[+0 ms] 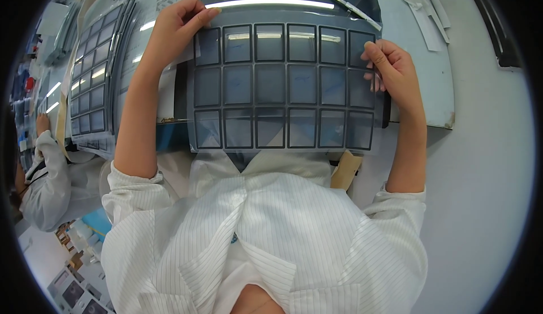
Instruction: Inspecting and placing small rectangular electronic components into a grid tray at a manufacturing workstation.
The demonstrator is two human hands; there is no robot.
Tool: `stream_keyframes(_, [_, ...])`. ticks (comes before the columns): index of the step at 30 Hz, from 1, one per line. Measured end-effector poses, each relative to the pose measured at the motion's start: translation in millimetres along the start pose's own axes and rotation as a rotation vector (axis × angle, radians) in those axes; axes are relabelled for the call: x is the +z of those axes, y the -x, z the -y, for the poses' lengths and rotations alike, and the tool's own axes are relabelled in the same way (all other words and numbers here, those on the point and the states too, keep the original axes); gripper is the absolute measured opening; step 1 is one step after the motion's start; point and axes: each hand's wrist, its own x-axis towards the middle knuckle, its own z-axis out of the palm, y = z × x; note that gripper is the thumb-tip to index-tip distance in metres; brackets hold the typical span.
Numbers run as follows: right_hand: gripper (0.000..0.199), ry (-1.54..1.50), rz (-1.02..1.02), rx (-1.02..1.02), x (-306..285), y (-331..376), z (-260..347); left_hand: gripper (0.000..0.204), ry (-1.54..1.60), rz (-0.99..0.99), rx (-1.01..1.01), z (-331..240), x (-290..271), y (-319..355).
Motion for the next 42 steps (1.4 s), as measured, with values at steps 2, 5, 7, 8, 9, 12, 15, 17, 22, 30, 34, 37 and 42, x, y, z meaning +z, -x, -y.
stream_keyframes(2, [0.030,0.003,0.005,-0.009,0.3,1.1,1.0,0.033,-0.009,-0.023,0.024,-1.4,1.6,0.2])
stream_keyframes(5, [0.031,-0.014,-0.013,0.009,1.3,1.7,3.1,0.034,0.126,-0.016,-0.084,-8.9,3.7,2.5])
stream_keyframes(7, [0.032,-0.011,0.018,-0.003,0.6,2.0,4.1,0.033,0.091,-0.009,-0.065,-9.3,2.9,2.7])
stream_keyframes(8, [0.032,-0.007,0.009,0.000,0.2,2.5,4.8,0.033,0.050,-0.004,-0.052,-9.4,2.5,2.7])
stream_keyframes(9, [0.033,-0.009,0.012,0.001,0.0,2.9,5.5,0.033,0.056,0.001,-0.046,-10.9,2.5,2.6])
stream_keyframes(12, [0.035,0.001,0.010,0.018,0.3,3.7,7.8,0.033,0.002,0.012,-0.080,-13.5,1.3,2.6])
stream_keyframes(15, [0.036,0.020,0.000,0.039,1.8,3.3,10.4,0.033,-0.100,-0.014,-0.022,-10.0,3.0,1.2])
stream_keyframes(17, [0.037,0.023,-0.003,0.045,1.4,3.9,10.8,0.034,-0.140,-0.034,-0.003,-8.8,3.3,1.3])
stream_keyframes(22, [0.039,0.021,0.004,0.027,0.5,4.6,7.5,0.036,-0.147,-0.028,-0.015,-10.8,4.4,1.1])
stream_keyframes(30, [0.039,-0.037,0.003,0.014,-0.6,5.5,8.7,0.037,0.287,-0.073,-0.467,-34.2,-5.3,29.5])
stream_keyframes(34, [0.038,-0.042,0.007,-0.063,-0.3,7.1,-0.3,0.034,0.442,-0.199,-0.566,-61.6,1.2,89.5])
stream_keyframes(37, [0.038,-0.032,0.017,-0.071,2.0,5.7,2.9,0.029,0.408,-0.110,-0.622,-60.5,-6.8,113.0])
stream_keyframes(42, [0.039,-0.039,-0.024,-0.099,3.3,8.6,0.0,0.029,0.337,-0.089,-0.566,-64.8,4.1,108.3])
